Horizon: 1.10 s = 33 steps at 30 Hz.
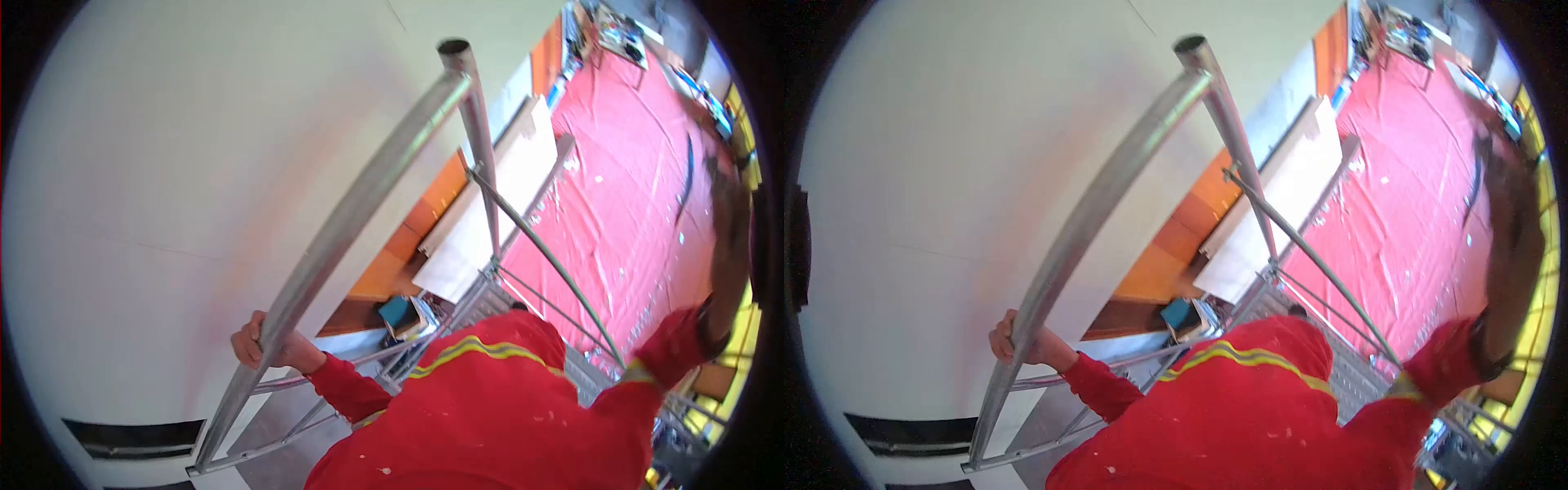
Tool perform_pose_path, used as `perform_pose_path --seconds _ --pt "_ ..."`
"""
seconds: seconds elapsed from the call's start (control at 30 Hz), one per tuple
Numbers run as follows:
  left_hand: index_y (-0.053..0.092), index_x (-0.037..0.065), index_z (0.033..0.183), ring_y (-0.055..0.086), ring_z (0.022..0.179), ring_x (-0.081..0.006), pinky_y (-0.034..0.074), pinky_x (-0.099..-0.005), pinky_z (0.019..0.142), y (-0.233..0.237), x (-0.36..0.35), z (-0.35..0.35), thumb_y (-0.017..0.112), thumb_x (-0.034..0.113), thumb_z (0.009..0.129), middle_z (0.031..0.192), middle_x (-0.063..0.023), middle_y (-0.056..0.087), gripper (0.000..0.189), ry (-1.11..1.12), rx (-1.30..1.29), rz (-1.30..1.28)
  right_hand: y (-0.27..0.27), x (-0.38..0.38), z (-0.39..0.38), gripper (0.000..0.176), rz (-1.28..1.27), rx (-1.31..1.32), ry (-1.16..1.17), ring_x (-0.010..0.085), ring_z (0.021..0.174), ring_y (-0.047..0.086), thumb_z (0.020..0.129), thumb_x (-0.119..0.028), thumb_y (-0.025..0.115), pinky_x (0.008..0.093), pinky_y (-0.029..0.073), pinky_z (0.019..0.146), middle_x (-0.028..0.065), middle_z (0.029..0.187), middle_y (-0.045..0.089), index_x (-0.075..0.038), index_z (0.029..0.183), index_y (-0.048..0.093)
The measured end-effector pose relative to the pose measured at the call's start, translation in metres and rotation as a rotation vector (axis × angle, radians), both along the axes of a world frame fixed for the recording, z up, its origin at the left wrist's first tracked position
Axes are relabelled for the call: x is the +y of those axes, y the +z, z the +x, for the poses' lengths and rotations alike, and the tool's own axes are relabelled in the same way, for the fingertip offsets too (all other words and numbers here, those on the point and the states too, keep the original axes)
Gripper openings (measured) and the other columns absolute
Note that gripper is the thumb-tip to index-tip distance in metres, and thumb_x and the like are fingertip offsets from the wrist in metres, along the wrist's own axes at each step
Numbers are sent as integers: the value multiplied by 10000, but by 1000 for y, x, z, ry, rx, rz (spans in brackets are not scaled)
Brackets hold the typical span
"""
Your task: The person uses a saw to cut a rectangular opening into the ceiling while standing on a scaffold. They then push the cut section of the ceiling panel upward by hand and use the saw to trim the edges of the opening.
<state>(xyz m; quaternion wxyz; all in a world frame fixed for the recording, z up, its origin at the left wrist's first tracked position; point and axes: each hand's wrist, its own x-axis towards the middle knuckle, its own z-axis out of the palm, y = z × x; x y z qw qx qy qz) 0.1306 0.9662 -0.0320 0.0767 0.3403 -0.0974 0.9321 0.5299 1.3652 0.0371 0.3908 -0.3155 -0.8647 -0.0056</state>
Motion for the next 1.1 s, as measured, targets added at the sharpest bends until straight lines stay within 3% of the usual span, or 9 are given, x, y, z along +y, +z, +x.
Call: perform_pose_path --seconds 0.1,0.17,0.3,0.37,0.47,0.6,0.93,1.03,1.1 --pt "457 172 634 527 637 -80 371 -314 821 -2 -7 -4 450 158 969 598 72 489 335 -10 41 -1 -152 9 44 310 -786 594 40 25 586 379 1027 -192 495 191 304 488 -78 750 440 -90 1319 518" --pt "474 157 674 547 696 -99 388 -330 870 -8 -8 -8 494 135 951 649 58 519 278 -4 79 5 -181 -28 11 270 -1101 772 264 3 522 347 1002 -171 521 179 246 441 -96 671 407 -68 1251 543" --pt "572 153 791 596 834 -127 455 -393 957 -22 -12 2 483 153 967 788 45 611 197 246 -265 -199 -217 -63 -54 163 -1512 819 447 11 447 332 1021 -198 511 200 233 396 -73 605 414 -59 1094 554" --pt "629 131 881 633 941 -179 465 -438 987 -27 -8 9 500 160 962 900 2 670 155 318 -277 -358 -218 -67 -80 162 -1534 732 640 21 411 306 1012 -226 534 206 228 373 -58 580 403 -65 1035 523" --pt "648 107 999 630 1061 -220 459 -456 1012 -14 14 30 514 164 962 1042 -50 683 150 88 -287 -267 -213 -54 -106 149 -1561 608 790 33 431 343 997 -203 555 207 275 382 -47 597 411 -60 1002 516" --pt "610 86 1124 574 1190 -224 449 -455 1046 -6 24 49 550 142 954 1156 -64 634 188 242 -388 -285 -200 -35 -131 165 -1546 429 945 38 535 427 944 -164 608 215 350 472 -35 676 500 -36 1043 571" --pt "617 76 1136 579 1182 -267 428 -481 1054 1 43 75 517 212 946 1186 -89 639 254 455 -608 -475 -201 -29 -170 185 -1656 397 1073 60 521 470 944 -159 632 222 377 464 -11 679 526 -19 1042 562" --pt "597 25 1196 574 1200 -311 455 -459 1019 -28 26 70 484 244 941 1251 -149 618 355 238 -388 -762 -205 -32 -174 186 -1661 395 1072 60 522 472 943 -140 603 222 382 461 -5 681 532 -9 1065 553" --pt "606 -20 1180 613 1132 -335 472 -457 994 -15 41 83 509 265 937 1194 -196 642 387 353 -275 -1224 -201 -31 -174 180 -1653 382 1049 56 517 460 933 -97 576 221 373 458 -7 670 527 -2 1083 545"
